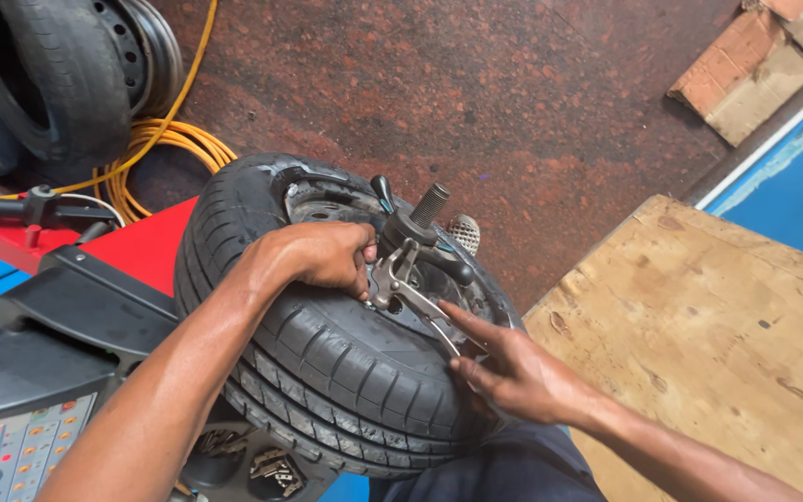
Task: The person places a wheel on a balancer machine, lowers the protective cover to start the rotation, and then uses a hammer and a pair of pliers to attach balancing weights to the rim of the wheel.
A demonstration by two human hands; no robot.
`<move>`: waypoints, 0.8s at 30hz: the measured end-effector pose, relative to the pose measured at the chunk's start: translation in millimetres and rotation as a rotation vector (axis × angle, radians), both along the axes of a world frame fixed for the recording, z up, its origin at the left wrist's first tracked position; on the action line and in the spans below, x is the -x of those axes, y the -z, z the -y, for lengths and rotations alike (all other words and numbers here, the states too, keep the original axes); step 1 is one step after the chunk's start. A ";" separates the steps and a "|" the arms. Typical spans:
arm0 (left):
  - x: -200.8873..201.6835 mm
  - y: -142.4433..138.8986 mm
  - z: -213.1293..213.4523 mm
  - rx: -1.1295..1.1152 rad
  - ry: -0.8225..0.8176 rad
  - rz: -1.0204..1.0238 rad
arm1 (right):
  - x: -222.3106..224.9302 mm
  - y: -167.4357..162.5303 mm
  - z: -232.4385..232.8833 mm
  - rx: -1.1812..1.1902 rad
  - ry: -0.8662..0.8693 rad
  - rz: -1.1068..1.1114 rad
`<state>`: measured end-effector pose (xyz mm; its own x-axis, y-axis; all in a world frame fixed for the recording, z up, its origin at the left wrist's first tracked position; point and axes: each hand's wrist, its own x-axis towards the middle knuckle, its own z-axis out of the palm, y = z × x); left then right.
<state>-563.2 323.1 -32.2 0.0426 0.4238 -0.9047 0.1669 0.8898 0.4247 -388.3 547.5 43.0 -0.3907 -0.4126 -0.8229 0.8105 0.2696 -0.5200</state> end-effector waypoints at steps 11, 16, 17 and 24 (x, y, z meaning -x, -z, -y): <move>-7.7 -15.1 27.6 -0.075 -0.137 -0.436 | -0.1 6.8 0.3 -0.171 -0.040 -0.036; -21.3 -41.6 29.7 -0.095 -0.320 -0.582 | -0.7 8.6 -2.6 0.065 0.046 -0.644; -22.7 -43.8 28.0 -0.060 -0.330 -0.600 | 0.8 7.1 -2.8 0.089 0.065 -0.518; -25.0 -49.0 25.9 -0.050 -0.401 -0.681 | 12.0 -14.4 5.0 -0.160 -0.180 -0.204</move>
